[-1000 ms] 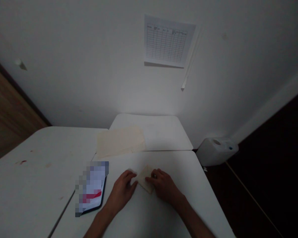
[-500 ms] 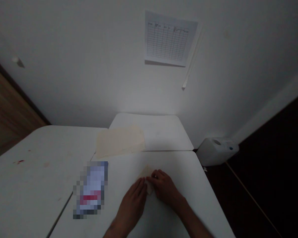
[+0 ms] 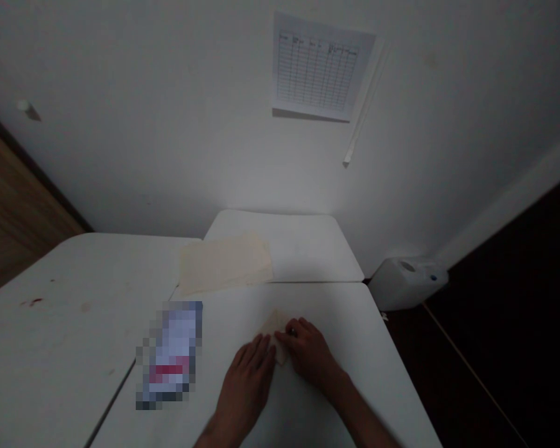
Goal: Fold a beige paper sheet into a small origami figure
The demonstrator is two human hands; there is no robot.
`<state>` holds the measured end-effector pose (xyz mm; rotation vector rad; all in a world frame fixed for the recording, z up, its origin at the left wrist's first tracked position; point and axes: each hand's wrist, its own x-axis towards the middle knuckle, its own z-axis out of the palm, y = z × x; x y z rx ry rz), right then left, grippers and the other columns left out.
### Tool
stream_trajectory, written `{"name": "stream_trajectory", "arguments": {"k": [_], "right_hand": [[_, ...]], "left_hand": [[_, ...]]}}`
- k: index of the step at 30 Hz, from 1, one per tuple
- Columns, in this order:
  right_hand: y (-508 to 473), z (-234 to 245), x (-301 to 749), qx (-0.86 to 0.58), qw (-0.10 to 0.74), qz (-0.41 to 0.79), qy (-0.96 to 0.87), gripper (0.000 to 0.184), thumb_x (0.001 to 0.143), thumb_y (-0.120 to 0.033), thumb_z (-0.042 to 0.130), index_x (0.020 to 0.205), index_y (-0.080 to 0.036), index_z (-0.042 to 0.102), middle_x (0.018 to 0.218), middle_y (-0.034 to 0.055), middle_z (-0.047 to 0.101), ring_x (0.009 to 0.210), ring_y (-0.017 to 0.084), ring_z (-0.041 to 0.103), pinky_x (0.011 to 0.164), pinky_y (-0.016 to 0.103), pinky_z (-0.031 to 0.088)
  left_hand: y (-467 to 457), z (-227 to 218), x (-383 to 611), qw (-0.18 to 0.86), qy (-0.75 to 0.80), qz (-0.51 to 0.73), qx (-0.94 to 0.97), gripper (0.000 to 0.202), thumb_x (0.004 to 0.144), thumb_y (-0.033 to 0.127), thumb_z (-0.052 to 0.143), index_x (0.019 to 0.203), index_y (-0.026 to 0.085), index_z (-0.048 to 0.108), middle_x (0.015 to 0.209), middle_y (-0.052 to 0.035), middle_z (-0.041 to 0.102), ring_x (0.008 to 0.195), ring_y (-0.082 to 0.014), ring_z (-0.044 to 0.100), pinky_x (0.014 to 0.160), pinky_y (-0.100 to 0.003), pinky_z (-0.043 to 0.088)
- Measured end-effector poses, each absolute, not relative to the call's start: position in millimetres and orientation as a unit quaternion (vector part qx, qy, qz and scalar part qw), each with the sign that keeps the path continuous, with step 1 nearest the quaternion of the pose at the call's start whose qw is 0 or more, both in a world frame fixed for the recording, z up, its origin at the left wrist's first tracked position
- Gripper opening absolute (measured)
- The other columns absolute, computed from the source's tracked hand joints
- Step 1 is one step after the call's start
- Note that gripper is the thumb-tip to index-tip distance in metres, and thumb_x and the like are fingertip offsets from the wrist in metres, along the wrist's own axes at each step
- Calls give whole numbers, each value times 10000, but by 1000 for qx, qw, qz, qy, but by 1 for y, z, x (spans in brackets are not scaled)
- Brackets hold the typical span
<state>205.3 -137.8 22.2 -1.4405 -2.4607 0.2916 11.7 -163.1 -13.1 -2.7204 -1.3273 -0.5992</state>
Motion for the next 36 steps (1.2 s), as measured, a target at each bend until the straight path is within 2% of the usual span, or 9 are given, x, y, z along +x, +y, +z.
{"name": "stream_trajectory", "arguments": {"k": [8, 15, 22, 26, 31, 36], "right_hand": [[-138, 20, 202, -515, 122, 88, -844, 366, 904, -134, 509, 1210, -314, 599, 1019, 56, 574, 929, 199, 482, 831, 312, 403], [-141, 21, 199, -520, 130, 80, -840, 393, 890, -112, 514, 1223, -307, 583, 1029, 55, 590, 941, 207, 490, 843, 324, 401], [-145, 15, 199, -537, 149, 86, -826, 343, 888, -106, 514, 1190, -245, 597, 1048, 56, 612, 959, 215, 498, 860, 324, 402], [-146, 16, 198, -539, 161, 93, -822, 332, 882, -110, 529, 1176, -243, 608, 1042, 49, 612, 959, 209, 495, 879, 320, 404], [-145, 17, 200, -540, 180, 117, -814, 333, 880, -101, 524, 1162, -246, 625, 1022, 52, 605, 958, 200, 498, 876, 307, 418], [-143, 20, 205, -517, 207, 155, -816, 332, 875, -77, 499, 1136, -227, 638, 1015, 51, 589, 964, 188, 501, 872, 291, 430]], "left_hand": [[-167, -10, 3, 44, -452, -210, -866, 382, 915, 308, 454, 1251, 175, 578, 1310, -128, 586, 1214, -277, 542, 978, -447, 472], [-165, -8, 3, 30, -433, -175, -884, 427, 904, 240, 436, 1318, 168, 514, 1392, -115, 508, 1251, -291, 503, 984, -449, 452], [-165, 0, 8, 41, -442, -156, -882, 383, 894, 241, 446, 1247, 159, 568, 1364, -117, 538, 1211, -316, 532, 957, -471, 445], [-166, -2, 15, 43, -458, -168, -872, 374, 912, 327, 453, 1233, 181, 577, 1315, -121, 582, 1185, -325, 547, 946, -477, 445], [-169, -10, 24, 74, -479, -174, -857, 469, 873, 464, 527, 1256, 196, 568, 1307, -148, 581, 1183, -359, 539, 937, -493, 439], [-169, -10, 26, 86, -481, -170, -856, 384, 894, 373, 509, 1231, 206, 589, 1292, -145, 589, 1176, -360, 538, 925, -510, 425]]}}
